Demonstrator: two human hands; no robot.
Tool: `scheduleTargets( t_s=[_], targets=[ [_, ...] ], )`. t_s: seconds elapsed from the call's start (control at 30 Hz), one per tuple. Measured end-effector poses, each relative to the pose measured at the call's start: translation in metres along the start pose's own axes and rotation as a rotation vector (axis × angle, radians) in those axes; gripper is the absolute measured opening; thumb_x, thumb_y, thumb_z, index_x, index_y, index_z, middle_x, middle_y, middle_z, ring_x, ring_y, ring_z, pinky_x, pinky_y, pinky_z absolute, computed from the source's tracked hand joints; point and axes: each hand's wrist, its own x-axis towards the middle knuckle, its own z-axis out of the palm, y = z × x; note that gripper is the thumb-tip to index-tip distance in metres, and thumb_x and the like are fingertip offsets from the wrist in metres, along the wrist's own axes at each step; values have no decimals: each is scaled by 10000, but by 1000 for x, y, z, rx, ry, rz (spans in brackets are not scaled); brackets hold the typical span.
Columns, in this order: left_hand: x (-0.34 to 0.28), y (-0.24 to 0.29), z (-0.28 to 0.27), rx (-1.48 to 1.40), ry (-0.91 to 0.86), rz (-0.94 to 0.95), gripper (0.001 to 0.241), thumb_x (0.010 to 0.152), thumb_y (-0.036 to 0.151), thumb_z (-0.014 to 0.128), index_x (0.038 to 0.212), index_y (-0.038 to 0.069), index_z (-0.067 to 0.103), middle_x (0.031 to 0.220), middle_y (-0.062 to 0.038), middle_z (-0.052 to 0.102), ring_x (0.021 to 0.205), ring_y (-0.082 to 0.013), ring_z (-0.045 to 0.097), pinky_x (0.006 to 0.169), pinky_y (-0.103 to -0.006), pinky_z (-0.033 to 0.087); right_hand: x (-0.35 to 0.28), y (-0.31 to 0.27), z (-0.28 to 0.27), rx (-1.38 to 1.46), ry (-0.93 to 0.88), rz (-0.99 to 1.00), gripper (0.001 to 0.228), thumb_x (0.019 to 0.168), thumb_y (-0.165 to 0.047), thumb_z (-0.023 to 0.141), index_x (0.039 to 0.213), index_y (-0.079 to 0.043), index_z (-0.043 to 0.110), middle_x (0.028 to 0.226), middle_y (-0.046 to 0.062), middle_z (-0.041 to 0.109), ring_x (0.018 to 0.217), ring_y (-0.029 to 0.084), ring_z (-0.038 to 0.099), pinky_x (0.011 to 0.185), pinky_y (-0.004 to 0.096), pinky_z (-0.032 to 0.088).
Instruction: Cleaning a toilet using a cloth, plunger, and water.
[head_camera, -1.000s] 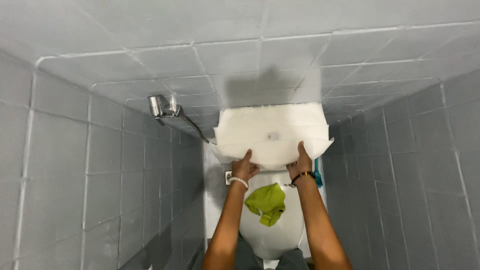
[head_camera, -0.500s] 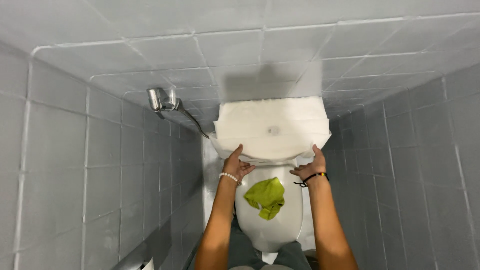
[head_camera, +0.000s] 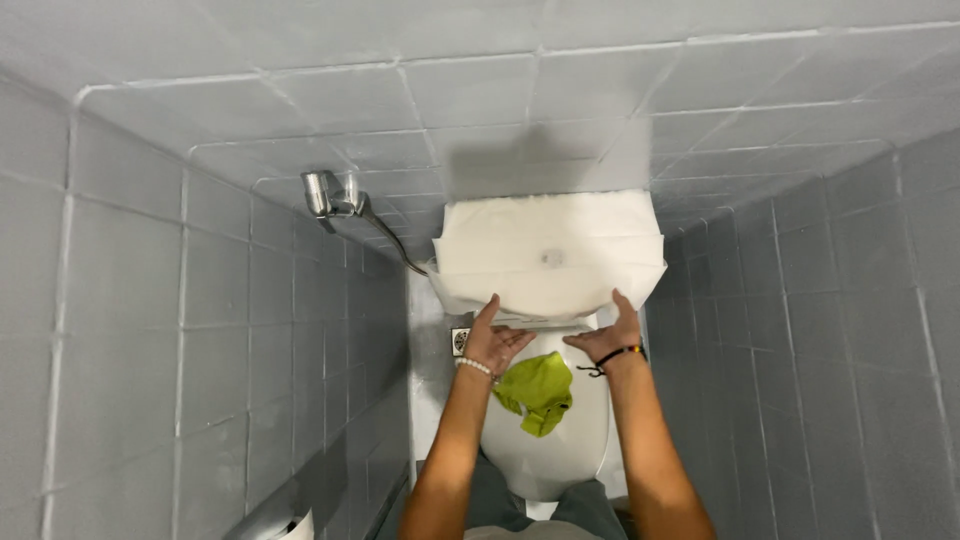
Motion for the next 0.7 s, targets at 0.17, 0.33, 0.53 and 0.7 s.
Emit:
scheduleTargets(
  t_s=[0.17, 0.33, 0.53, 0.7],
  targets=[
    [33, -15, -3, -250, -193, 37, 998, 856, 396, 780, 1426, -230, 252, 1381, -355, 476, 1259, -490, 540, 1035, -535, 516, 25, 9, -2, 171, -76, 50, 926, 888, -498, 609, 1589, -39, 215, 1668, 273, 160, 1529, 497, 192, 1223, 653, 201],
    [20, -32, -16, -255, -74, 67, 955, 860, 378, 783, 1395, -228, 275, 1341, -367, 471, 1252, -494, 533, 1048, -532, 515, 16, 8, -10, 168, -55, 94, 970, 880, -536, 609, 1596, -21, 206, 1645, 304, 186, 1504, 524, 186, 1197, 636, 200],
    [27, -45, -22, -257, -129, 86, 901, 853, 391, 779, 1390, -172, 326, 1359, -347, 482, 1278, -441, 525, 1100, -516, 500, 8, 17, -15, 84, -41, 102, 1082, 882, -584, 628, 1572, 97, 149, 1606, 321, 227, 1485, 482, 264, 1197, 602, 251],
    [17, -48, -17, -184, -124, 102, 837, 841, 452, 748, 1427, -31, 394, 1415, -236, 489, 1320, -360, 495, 1121, -503, 447, 15, 22, -33, 38, -107, 49, 1139, 861, -595, 669, 1524, 189, 175, 1562, 333, 333, 1438, 436, 391, 1186, 514, 349]
  ],
)
